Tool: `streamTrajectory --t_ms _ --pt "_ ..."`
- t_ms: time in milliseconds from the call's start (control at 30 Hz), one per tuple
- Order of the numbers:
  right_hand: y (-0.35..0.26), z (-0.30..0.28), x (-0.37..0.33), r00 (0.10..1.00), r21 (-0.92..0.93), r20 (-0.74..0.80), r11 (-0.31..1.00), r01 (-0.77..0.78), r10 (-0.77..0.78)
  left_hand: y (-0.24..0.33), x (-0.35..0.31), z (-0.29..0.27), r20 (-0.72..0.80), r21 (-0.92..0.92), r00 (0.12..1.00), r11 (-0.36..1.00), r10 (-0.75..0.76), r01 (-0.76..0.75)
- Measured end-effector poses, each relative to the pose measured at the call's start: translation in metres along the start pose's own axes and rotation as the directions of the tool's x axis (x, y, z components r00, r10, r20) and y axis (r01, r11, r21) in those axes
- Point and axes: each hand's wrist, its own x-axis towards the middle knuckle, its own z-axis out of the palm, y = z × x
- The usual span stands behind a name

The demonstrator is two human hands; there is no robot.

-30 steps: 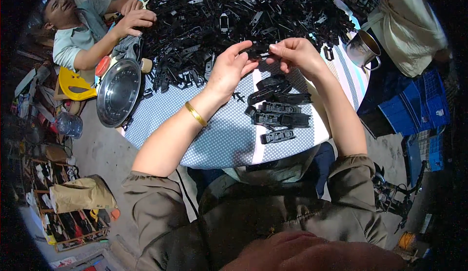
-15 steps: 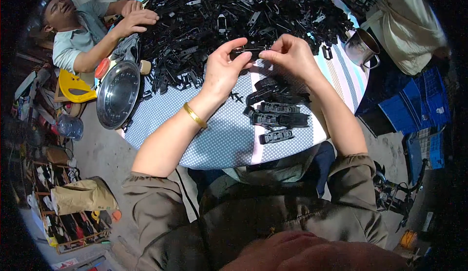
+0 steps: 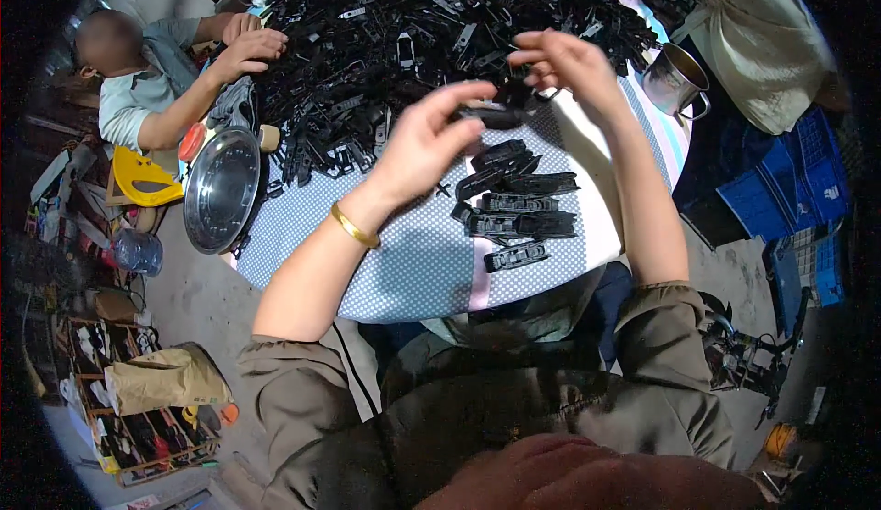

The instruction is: Sorting and inspecting a large pile of black plastic clips on a workbench.

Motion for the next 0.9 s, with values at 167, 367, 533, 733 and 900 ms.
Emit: streamTrajectory --t_ms 167,367,533,733,900 --pt "0.023 -0.050 0.011 0.994 -0.611 -0.033 0.789 0.062 -0.104 -0.002 -0.005 0.017 0.373 0.346 0.915 0.892 0.153 -0.290" --pt "0.025 -0.032 0.005 0.961 -0.896 0.221 0.356 0.267 -0.164 -0.004 0.005 -0.011 0.073 0.752 0.952 0.610 0.299 -0.249" --pt "0.024 -0.016 -0.005 0.952 -0.924 0.238 0.258 0.283 -0.190 -0.024 0.019 -0.022 0.135 0.989 0.858 -0.016 0.495 -0.146" --pt "0.026 -0.010 -0.006 0.956 -0.956 0.263 0.097 0.276 -0.133 -0.028 0.020 -0.028 0.098 0.966 0.959 0.207 0.267 -0.157" --pt "0.029 -0.009 -0.007 0.891 -0.903 0.406 0.059 0.425 -0.202 -0.026 0.021 -0.020 0.024 0.922 0.873 0.326 0.487 -0.207"
